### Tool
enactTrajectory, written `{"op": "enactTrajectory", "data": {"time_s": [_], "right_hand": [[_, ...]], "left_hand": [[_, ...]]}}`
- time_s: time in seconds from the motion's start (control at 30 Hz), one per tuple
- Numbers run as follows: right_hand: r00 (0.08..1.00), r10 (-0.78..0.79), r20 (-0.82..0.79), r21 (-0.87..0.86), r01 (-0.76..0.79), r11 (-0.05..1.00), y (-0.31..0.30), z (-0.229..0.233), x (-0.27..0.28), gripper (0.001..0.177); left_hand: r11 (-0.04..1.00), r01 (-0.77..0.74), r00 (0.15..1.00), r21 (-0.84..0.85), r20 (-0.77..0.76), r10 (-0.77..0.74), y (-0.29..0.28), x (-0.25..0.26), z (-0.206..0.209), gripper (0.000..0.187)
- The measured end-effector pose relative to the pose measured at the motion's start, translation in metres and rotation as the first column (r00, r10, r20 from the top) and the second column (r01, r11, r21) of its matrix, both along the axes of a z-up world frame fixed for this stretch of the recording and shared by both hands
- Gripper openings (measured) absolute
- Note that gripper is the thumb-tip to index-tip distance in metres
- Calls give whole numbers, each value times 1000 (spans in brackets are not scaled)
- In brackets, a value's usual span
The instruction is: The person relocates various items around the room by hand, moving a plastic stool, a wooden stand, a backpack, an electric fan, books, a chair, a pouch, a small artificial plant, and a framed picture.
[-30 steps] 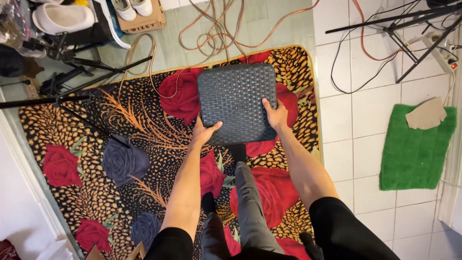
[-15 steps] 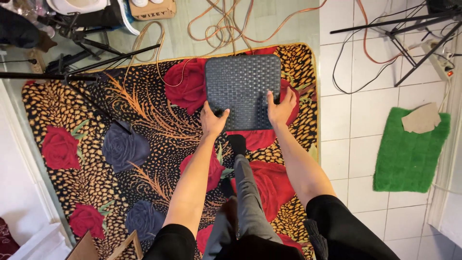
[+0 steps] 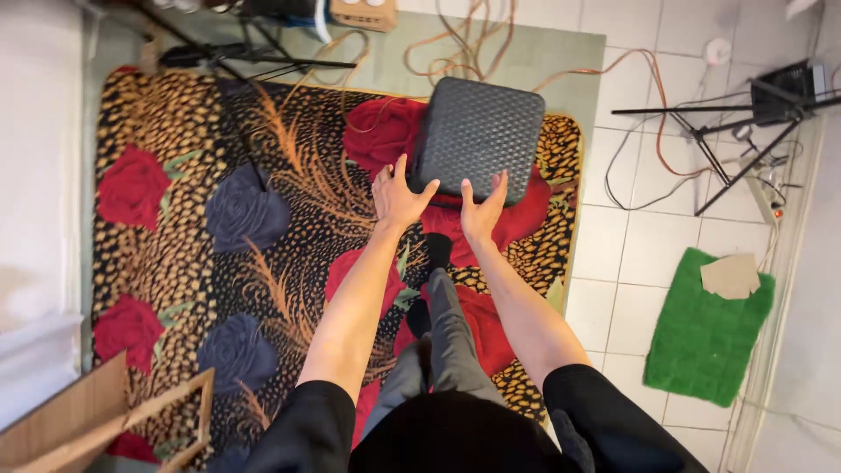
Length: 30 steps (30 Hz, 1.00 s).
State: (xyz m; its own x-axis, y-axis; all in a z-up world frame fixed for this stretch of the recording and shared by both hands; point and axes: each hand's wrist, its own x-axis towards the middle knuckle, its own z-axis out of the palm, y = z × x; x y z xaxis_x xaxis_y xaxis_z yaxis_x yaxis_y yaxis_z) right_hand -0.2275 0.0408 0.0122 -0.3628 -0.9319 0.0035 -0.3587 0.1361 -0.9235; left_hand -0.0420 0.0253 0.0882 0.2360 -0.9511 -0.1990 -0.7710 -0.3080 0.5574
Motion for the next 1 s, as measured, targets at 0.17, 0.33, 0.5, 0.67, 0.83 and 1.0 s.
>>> {"op": "enactTrajectory", "data": {"time_s": [0.17,0.33,0.5,0.67,0.83,1.0], "right_hand": [[997,76,11,-16,-76,997,42,51,35,91],[977,196,86,-43,-193,980,86,101,74,94],[916,385,114,-49,-382,923,126,123,108,93],[795,593,132,-5,-597,802,166,131,147,93],[562,809,174,-28,-818,575,198,145,200,94],[299,935,188,-100,-942,321,246,167,269,92]], "left_hand": [[982,-181,983,-62,28,183,70,27,63,105],[906,-420,907,-49,-44,418,139,53,117,103],[699,-712,703,-68,-84,707,199,68,130,102],[450,-879,472,-159,-144,870,265,85,136,105],[181,-967,209,-179,-153,966,345,112,149,105],[-16,-954,14,-299,-100,995,440,138,168,106]]}}
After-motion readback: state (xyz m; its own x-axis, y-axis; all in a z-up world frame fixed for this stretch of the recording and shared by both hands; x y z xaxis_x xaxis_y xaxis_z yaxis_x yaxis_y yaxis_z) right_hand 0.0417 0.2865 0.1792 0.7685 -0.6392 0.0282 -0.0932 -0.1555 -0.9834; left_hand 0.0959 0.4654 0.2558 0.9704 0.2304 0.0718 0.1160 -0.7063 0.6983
